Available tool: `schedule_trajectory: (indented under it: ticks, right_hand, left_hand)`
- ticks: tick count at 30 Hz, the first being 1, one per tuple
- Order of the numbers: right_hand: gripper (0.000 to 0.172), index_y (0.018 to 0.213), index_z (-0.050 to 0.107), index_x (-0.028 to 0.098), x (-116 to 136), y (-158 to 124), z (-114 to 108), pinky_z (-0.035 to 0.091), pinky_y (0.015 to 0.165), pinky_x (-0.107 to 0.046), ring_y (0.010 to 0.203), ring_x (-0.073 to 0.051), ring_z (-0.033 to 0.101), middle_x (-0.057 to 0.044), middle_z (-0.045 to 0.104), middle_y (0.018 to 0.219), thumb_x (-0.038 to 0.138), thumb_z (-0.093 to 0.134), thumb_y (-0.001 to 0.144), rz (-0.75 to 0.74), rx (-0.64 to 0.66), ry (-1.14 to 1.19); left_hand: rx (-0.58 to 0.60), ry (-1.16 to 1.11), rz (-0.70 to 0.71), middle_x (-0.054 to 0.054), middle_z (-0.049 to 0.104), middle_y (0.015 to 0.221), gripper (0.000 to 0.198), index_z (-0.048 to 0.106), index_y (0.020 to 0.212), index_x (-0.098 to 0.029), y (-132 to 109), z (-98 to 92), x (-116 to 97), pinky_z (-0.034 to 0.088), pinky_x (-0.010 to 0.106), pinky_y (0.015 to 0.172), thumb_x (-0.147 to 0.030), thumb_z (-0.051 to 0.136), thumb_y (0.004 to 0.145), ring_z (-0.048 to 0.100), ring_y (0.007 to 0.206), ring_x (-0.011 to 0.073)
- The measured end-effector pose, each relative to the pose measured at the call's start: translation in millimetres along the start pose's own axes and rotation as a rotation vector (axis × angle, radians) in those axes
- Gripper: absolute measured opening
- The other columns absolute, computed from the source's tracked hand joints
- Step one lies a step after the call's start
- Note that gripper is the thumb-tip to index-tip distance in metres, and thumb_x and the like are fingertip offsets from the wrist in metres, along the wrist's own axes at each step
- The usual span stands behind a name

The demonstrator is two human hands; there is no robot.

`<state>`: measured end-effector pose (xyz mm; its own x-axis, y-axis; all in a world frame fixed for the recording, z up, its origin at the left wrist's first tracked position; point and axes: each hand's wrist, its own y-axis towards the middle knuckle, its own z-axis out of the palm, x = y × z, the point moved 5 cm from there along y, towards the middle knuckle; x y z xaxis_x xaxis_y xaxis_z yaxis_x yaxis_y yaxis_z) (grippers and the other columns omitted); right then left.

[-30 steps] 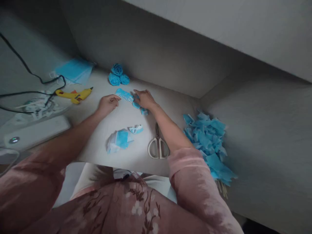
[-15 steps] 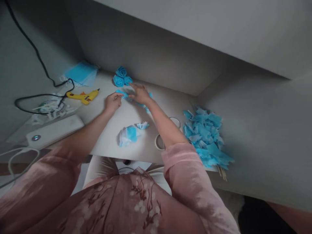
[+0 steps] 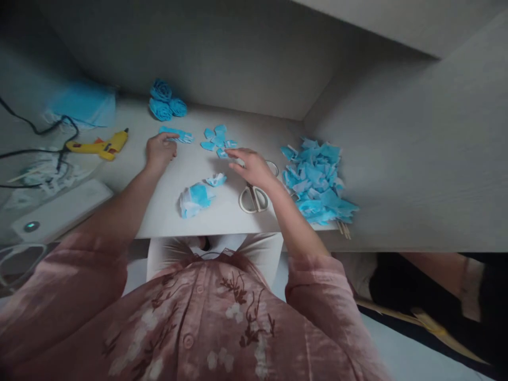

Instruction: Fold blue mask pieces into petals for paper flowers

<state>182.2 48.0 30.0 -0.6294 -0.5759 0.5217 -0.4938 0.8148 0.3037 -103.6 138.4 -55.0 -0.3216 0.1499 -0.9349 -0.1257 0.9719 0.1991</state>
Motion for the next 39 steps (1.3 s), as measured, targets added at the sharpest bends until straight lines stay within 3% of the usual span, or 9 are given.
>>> schedule_trajectory:
  ticks: [4, 12, 17, 21, 24, 27, 32, 35, 39]
  right_hand:
    - [0.031, 0.12, 0.074, 0.017, -1, -16, 16, 0.051, 0.096, -0.038, 0.104, -0.025, 0.071, -0.011, 0.078, 0.111, 0.024, 0.062, 0.092, 0.067, 0.073, -0.109]
    - [0.023, 0.109, 0.075, 0.017, 3, -7, 44, 0.046, 0.085, -0.032, 0.093, -0.023, 0.069, -0.009, 0.078, 0.103, 0.02, 0.071, 0.086, 0.13, 0.211, -0.237]
    - [0.018, 0.095, 0.073, 0.017, 3, 10, 43, 0.045, 0.085, -0.031, 0.083, -0.018, 0.067, -0.006, 0.075, 0.094, 0.011, 0.059, 0.087, 0.017, 0.052, -0.102]
    - [0.018, 0.095, 0.071, 0.019, 9, 23, 29, 0.044, 0.093, -0.036, 0.095, -0.023, 0.066, -0.008, 0.075, 0.098, 0.012, 0.056, 0.089, -0.05, -0.078, -0.125]
    - [0.02, 0.094, 0.07, 0.022, 15, 29, 26, 0.042, 0.095, -0.039, 0.102, -0.025, 0.065, -0.008, 0.075, 0.102, 0.012, 0.053, 0.09, -0.098, -0.114, -0.177]
    - [0.02, 0.092, 0.069, 0.023, 16, 30, 32, 0.042, 0.096, -0.041, 0.103, -0.026, 0.064, -0.008, 0.074, 0.101, 0.013, 0.051, 0.091, -0.126, -0.141, -0.173]
    - [0.016, 0.105, 0.063, 0.023, -9, 21, 41, 0.05, 0.097, -0.039, 0.102, -0.022, 0.066, -0.008, 0.073, 0.107, 0.027, 0.052, 0.094, 0.027, -0.288, 0.186]
    - [0.035, 0.123, 0.057, 0.023, -22, 15, 45, 0.054, 0.093, -0.036, 0.097, -0.019, 0.068, -0.006, 0.072, 0.104, 0.047, 0.052, 0.097, 0.138, -0.328, 0.463]
    - [0.056, 0.134, 0.055, 0.023, -16, 13, 51, 0.056, 0.089, -0.037, 0.091, -0.019, 0.067, -0.006, 0.07, 0.099, 0.064, 0.054, 0.095, 0.164, -0.276, 0.564]
  left_hand:
    - [0.004, -0.028, -0.027, -0.007, 0.051, 0.052, 0.032, 0.074, 0.107, -0.011, -18, 6.8, -19, 0.033, 0.021, 0.051, -0.009, 0.052, 0.085, 0.041, 0.048, 0.0076]
    - [0.328, -0.107, 0.002, 0.002, 0.066, 0.065, 0.029, 0.079, 0.096, -0.012, -48, 38.4, -45, 0.04, 0.022, 0.055, -0.03, 0.065, 0.079, 0.056, 0.059, 0.0106]
    - [0.465, -0.114, 0.031, 0.008, 0.074, 0.075, 0.046, 0.081, 0.097, -0.013, -56, 46.5, -48, 0.045, 0.024, 0.06, -0.054, 0.066, 0.082, 0.061, 0.065, 0.0135]
    - [0.504, -0.197, 0.028, 0.012, 0.077, 0.082, 0.069, 0.081, 0.099, -0.012, -58, 45.0, -53, 0.045, 0.026, 0.059, -0.075, 0.054, 0.086, 0.062, 0.066, 0.0155]
    - [0.495, -0.222, 0.021, 0.011, 0.074, 0.075, 0.069, 0.08, 0.089, -0.013, -59, 42.7, -57, 0.043, 0.025, 0.056, -0.078, 0.055, 0.083, 0.06, 0.063, 0.0147]
    - [0.456, -0.214, 0.004, 0.005, 0.07, 0.068, 0.047, 0.077, 0.077, -0.016, -59, 42.2, -57, 0.043, 0.023, 0.057, -0.062, 0.076, 0.07, 0.058, 0.061, 0.0129]
    - [0.374, -0.221, -0.026, 0.001, 0.066, 0.063, 0.032, 0.073, 0.07, -0.016, -57, 43.1, -53, 0.044, 0.023, 0.056, -0.047, 0.079, 0.065, 0.055, 0.057, 0.011]
    - [0.328, -0.215, 0.0, 0.002, 0.065, 0.062, 0.032, 0.072, 0.072, -0.016, -55, 42.1, -52, 0.044, 0.023, 0.056, -0.047, 0.077, 0.069, 0.054, 0.056, 0.0108]
    - [0.282, -0.175, 0.036, 0.002, 0.066, 0.062, 0.032, 0.073, 0.073, -0.017, -57, 41.4, -55, 0.041, 0.023, 0.055, -0.049, 0.073, 0.072, 0.054, 0.055, 0.0113]
